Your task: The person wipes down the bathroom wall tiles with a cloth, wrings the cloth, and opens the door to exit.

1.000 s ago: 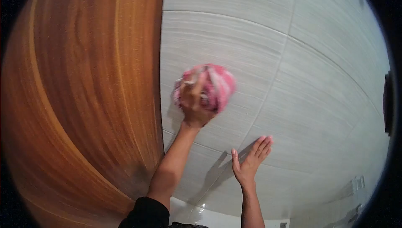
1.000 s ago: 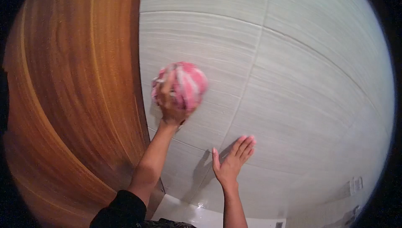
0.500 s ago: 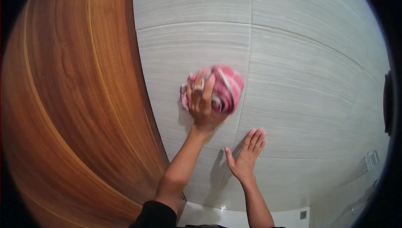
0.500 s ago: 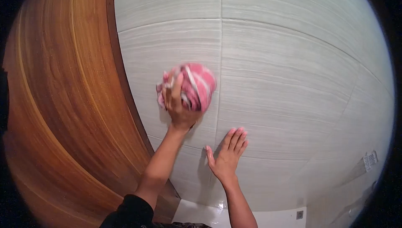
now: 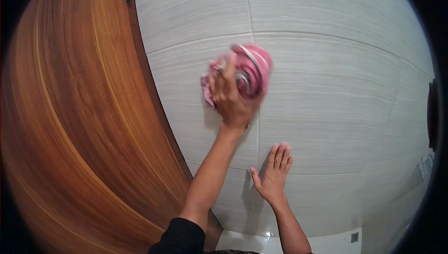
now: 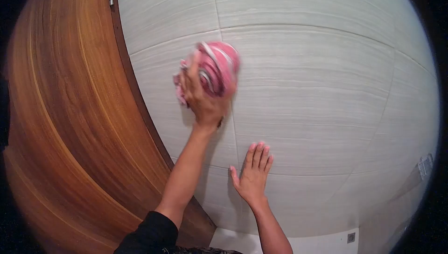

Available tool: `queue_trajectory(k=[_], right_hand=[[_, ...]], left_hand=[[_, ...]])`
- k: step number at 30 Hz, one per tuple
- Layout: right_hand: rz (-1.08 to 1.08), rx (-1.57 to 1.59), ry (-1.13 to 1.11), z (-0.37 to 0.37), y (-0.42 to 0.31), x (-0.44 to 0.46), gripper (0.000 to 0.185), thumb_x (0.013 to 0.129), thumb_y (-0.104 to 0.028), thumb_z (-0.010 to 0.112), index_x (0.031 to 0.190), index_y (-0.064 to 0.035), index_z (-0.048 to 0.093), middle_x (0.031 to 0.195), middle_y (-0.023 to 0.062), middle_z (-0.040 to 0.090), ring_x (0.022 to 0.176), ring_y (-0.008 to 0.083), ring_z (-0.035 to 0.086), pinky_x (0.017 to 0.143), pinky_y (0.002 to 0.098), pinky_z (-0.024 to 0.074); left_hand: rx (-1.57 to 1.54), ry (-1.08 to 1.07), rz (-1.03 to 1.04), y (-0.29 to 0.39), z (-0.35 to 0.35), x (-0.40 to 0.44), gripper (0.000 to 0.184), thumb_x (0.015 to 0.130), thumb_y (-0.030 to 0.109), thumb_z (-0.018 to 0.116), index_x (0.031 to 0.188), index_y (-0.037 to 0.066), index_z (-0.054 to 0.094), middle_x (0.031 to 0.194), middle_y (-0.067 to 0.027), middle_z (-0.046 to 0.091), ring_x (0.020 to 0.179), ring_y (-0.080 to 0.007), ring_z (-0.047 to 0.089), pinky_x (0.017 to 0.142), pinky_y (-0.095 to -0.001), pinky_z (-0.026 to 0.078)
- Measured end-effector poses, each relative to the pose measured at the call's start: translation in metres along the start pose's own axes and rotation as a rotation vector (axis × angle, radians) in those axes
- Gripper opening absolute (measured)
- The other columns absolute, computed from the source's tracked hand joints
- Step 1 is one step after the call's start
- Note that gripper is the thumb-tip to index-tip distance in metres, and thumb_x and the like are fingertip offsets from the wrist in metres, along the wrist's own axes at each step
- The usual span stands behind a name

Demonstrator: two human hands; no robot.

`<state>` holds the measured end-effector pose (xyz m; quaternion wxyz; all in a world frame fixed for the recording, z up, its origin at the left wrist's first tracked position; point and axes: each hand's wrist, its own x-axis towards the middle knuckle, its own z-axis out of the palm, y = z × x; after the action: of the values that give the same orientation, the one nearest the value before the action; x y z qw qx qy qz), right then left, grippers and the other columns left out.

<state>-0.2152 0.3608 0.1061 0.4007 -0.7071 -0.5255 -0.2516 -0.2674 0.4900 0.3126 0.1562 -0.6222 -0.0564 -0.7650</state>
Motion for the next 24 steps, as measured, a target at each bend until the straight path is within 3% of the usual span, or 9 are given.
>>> queue_trajectory(k=[3, 9, 11, 15, 19, 20, 22, 23, 24], right_hand=[[0.041, 0.017, 0.016, -0.002, -0.002, -0.001, 0.093, 0.085, -0.037, 0.063, 0.151, 0.0019, 0.01, 0.159, 0.0219, 0.004, 0.147, 0.0377, 0.0, 0.116, 0.0541, 0.0031], [-0.015, -0.011, -0.044, -0.014, 0.008, 0.0, 0.092, 0.084, -0.031, 0.065, 0.152, 0.0004, 0.01, 0.159, 0.0202, 0.005, 0.147, 0.0367, 0.002, 0.116, 0.0528, 0.0062], [-0.041, -0.017, -0.068, -0.017, 0.009, -0.003, 0.093, 0.084, -0.03, 0.066, 0.152, 0.0001, 0.01, 0.159, 0.0202, 0.004, 0.147, 0.0367, 0.002, 0.116, 0.0525, 0.0067], [-0.034, 0.038, -0.049, -0.027, 0.004, 0.0, 0.09, 0.084, -0.027, 0.066, 0.152, -0.0011, 0.013, 0.159, 0.0179, 0.008, 0.147, 0.0353, 0.006, 0.117, 0.0517, 0.0083], [-0.019, 0.134, 0.008, -0.026, 0.002, -0.017, 0.08, 0.084, -0.022, 0.066, 0.149, -0.0015, 0.025, 0.157, 0.0189, 0.018, 0.146, 0.0339, 0.015, 0.117, 0.0508, 0.0109], [-0.001, 0.212, 0.029, -0.028, 0.001, -0.021, 0.071, 0.084, -0.018, 0.066, 0.145, -0.0013, 0.033, 0.153, 0.0196, 0.027, 0.144, 0.0341, 0.022, 0.116, 0.0505, 0.0134], [0.012, 0.366, 0.043, -0.032, 0.004, -0.031, 0.054, 0.085, -0.012, 0.064, 0.136, -0.0009, 0.048, 0.143, 0.0209, 0.044, 0.138, 0.0344, 0.036, 0.115, 0.0499, 0.0184], [-0.011, 0.368, 0.015, -0.034, 0.011, -0.037, 0.054, 0.085, -0.012, 0.064, 0.136, -0.0009, 0.048, 0.143, 0.0209, 0.044, 0.138, 0.0344, 0.036, 0.115, 0.0499, 0.0184], [-0.001, 0.396, 0.008, -0.036, 0.021, -0.042, 0.041, 0.087, -0.009, 0.063, 0.126, 0.0001, 0.055, 0.129, 0.02, 0.055, 0.125, 0.0321, 0.049, 0.111, 0.0481, 0.0275]], left_hand=[[-0.095, -0.082, 0.127, 0.004, -0.015, -0.043, 0.082, 0.068, 0.034, 0.082, 0.134, 0.006, 0.044, 0.132, -0.0189, 0.052, 0.126, -0.0369, 0.047, 0.108, -0.0575, 0.03], [0.094, -0.007, 0.057, -0.033, -0.029, -0.042, 0.08, 0.07, 0.033, 0.082, 0.135, 0.005, 0.043, 0.129, -0.0192, 0.054, 0.121, -0.0382, 0.05, 0.105, -0.0567, 0.033], [-0.049, 0.181, -0.291, -0.03, -0.017, -0.01, 0.081, 0.072, 0.034, 0.08, 0.137, 0.003, 0.042, 0.128, -0.0182, 0.054, 0.12, -0.0397, 0.049, 0.105, -0.0558, 0.032], [0.058, 0.104, -0.104, 0.009, 0.004, -0.005, 0.078, 0.075, 0.034, 0.077, 0.137, 0.002, 0.043, 0.131, -0.0188, 0.053, 0.126, -0.039, 0.046, 0.108, -0.0552, 0.029], [-0.061, -0.091, 0.138, 0.022, -0.009, -0.08, 0.075, 0.074, 0.037, 0.077, 0.135, 0.008, 0.044, 0.131, -0.0181, 0.053, 0.126, -0.0377, 0.047, 0.108, -0.0588, 0.027], [-0.097, -0.175, 0.213, 0.022, -0.014, -0.092, 0.074, 0.073, 0.038, 0.077, 0.134, 0.01, 0.045, 0.132, -0.0179, 0.052, 0.126, -0.0386, 0.048, 0.107, -0.0601, 0.026], [-0.075, -0.172, 0.175, 0.005, -0.033, -0.107, 0.074, 0.072, 0.04, 0.077, 0.133, 0.011, 0.046, 0.133, -0.0178, 0.051, 0.126, -0.04, 0.047, 0.107, -0.0599, 0.026], [-0.057, -0.171, 0.14, -0.005, -0.043, -0.115, 0.074, 0.072, 0.042, 0.078, 0.131, 0.012, 0.046, 0.134, -0.0178, 0.05, 0.125, -0.0414, 0.047, 0.108, -0.0597, 0.025], [0.037, -0.079, 0.098, -0.011, -0.043, -0.111, 0.077, 0.069, 0.041, 0.08, 0.132, 0.01, 0.046, 0.133, -0.0171, 0.049, 0.124, -0.0429, 0.046, 0.108, -0.058, 0.024]])
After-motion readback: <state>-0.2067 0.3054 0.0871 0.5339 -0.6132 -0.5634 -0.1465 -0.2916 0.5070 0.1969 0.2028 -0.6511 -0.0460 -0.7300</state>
